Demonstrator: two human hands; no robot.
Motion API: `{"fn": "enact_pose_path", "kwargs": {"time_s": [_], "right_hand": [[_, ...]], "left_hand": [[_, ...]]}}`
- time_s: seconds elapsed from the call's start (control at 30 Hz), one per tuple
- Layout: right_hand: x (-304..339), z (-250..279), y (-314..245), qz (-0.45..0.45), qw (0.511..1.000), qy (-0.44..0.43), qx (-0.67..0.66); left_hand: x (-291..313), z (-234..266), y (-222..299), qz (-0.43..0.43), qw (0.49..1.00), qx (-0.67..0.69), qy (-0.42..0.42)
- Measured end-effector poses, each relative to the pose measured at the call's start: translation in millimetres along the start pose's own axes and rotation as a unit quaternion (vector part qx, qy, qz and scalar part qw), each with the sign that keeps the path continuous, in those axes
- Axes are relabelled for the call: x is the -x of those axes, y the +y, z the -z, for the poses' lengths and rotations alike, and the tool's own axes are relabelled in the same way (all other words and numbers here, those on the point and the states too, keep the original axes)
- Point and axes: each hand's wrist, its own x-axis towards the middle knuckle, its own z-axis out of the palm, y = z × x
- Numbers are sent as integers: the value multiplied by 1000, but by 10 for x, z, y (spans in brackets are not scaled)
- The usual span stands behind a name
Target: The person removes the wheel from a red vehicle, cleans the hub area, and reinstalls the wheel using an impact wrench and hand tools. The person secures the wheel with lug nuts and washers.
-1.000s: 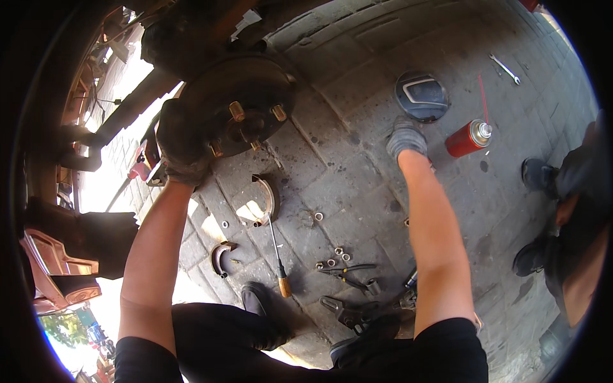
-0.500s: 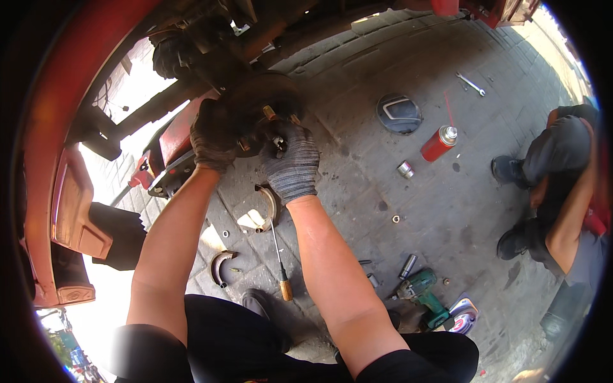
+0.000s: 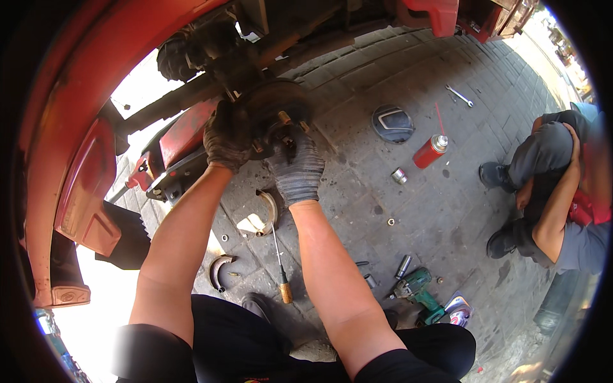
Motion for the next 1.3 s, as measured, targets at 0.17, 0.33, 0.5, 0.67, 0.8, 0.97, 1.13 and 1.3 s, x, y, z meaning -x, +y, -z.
{"fn": "enact_pose_path", "kwargs": {"time_s": [0.17, 0.33, 0.5, 0.67, 0.8, 0.97, 1.13, 1.3], "right_hand": [[11, -8, 24, -17, 1000, 1, 11], [24, -12, 45, 6, 1000, -7, 12], [2, -3, 52, 5, 1000, -13, 18], [9, -15, 3, -28, 999, 0, 18], [12, -14, -27, -93, 995, -24, -14], [32, -17, -8, -28, 996, -63, -48], [42, -56, 7, -21, 999, -35, 4], [48, -50, 10, -21, 999, -20, 28]], "left_hand": [[-12, 0, 16, 27, 999, 17, 10], [-6, 10, 31, 26, 999, 17, 16], [-23, -8, 11, 3, 1000, 3, 19], [-19, -26, -10, -13, 1000, -10, 17], [-15, 3, 10, -42, 999, -1, 19], [-13, 40, 47, -36, 999, -1, 2], [-20, 24, 32, -4, 999, 40, 22], [-24, -4, -1, 16, 999, 37, 23]]}}
